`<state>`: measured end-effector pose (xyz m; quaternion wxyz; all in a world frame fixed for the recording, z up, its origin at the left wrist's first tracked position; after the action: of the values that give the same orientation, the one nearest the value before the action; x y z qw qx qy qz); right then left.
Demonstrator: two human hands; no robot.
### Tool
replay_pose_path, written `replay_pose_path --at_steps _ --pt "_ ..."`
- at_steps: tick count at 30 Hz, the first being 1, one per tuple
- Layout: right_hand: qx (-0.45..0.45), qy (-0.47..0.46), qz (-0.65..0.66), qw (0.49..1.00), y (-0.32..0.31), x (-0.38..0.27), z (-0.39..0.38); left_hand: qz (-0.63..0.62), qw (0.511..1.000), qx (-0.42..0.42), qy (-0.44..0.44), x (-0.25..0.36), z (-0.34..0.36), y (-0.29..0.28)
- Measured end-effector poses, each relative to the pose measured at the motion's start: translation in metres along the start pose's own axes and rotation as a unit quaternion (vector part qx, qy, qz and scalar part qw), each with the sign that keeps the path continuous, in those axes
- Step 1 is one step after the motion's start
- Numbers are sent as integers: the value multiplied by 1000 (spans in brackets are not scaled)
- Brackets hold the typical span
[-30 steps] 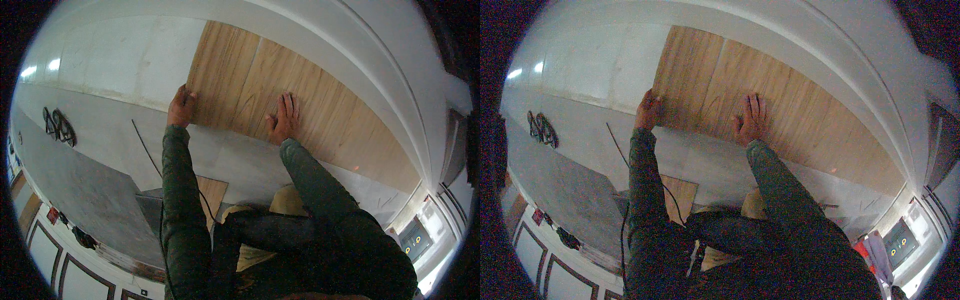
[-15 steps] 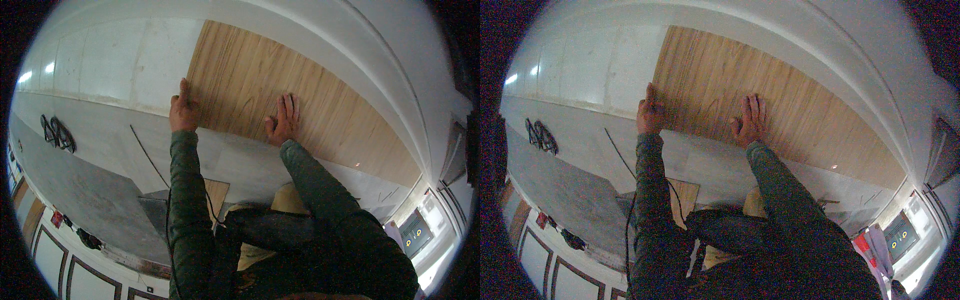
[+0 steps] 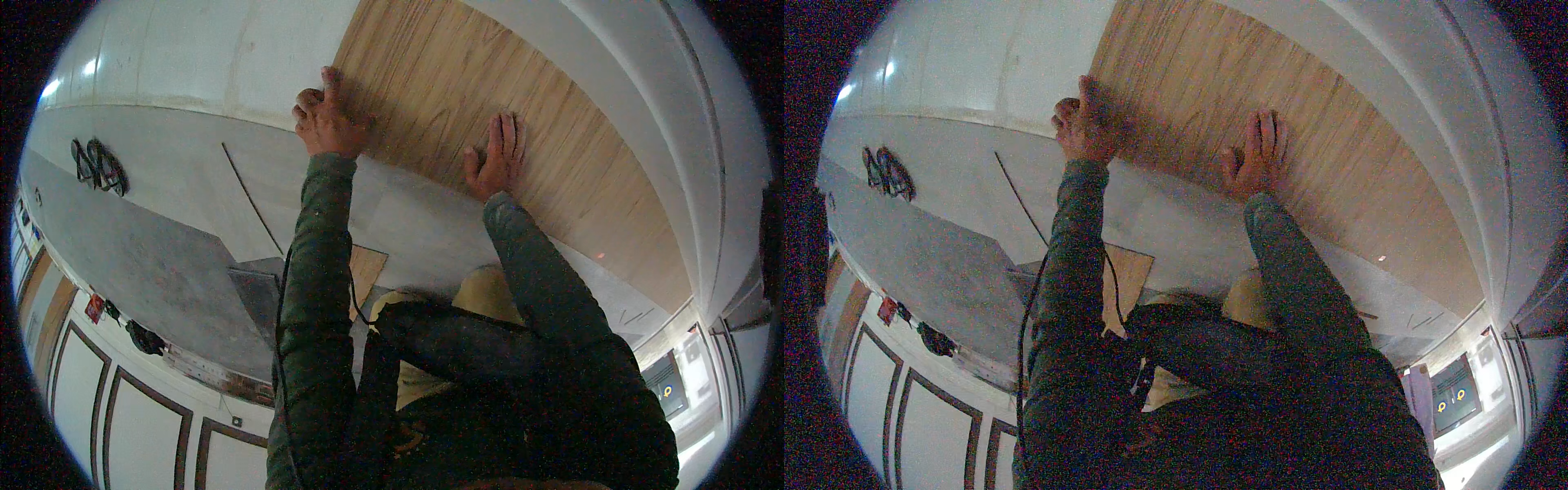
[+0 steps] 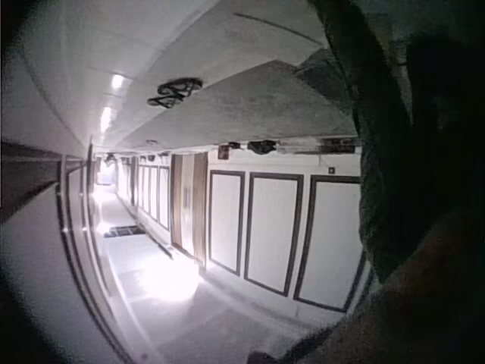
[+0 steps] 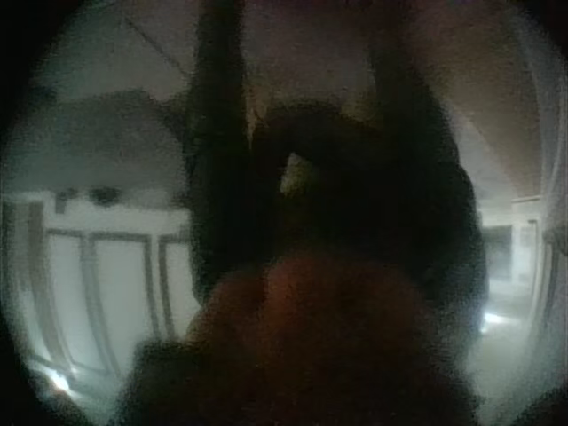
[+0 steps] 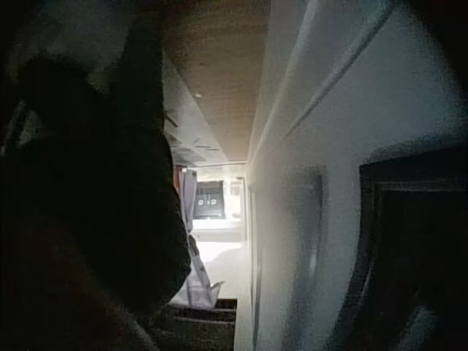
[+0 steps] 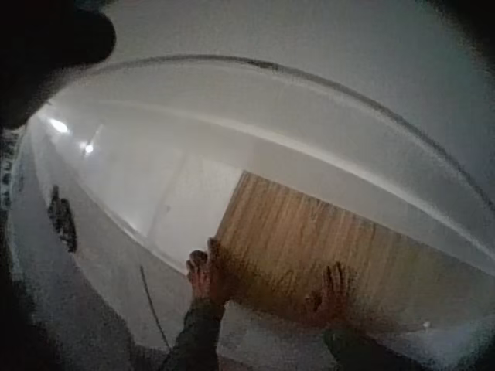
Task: The person fits a laminate wood plank against the edge of an existing row on the floor, using their hands to press it into place and then cutting a small section with a utility knife to fit the remaining gap.
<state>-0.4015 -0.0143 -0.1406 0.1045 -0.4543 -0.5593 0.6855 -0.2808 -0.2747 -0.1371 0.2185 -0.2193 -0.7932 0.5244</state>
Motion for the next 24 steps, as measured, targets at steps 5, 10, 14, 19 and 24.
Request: replay_pose_path --at_steps 5,10,14,19,24 --pt "-1 0 12 1000 -1 1 2 -46 995 83 -33 11 -13 6" --pt "3 -17 8 1000 -2 9 3 -72 993 76 -60 32 -18 10" --pt "24 -29 24 999 2 5 3 -92 987 126 -35 30 -25 28" --pt "13 -39 3 999 3 9 3 11 994 106 -22 86 -43 56" --pt "43 -92 5 995 -6 4 2 -32 996 79 20 95 -49 52"
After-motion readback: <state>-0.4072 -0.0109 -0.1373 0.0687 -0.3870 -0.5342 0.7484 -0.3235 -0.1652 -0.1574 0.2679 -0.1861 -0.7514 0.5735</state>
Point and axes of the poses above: each hand's wrist, its own z-axis towards the middle knuckle, its own y-axis out of the palm, x = y × z, the point moved 5 cm from there along z, towards the middle knuckle, and after that the axes turned 9 degrees about z, right-handed, at the moved point
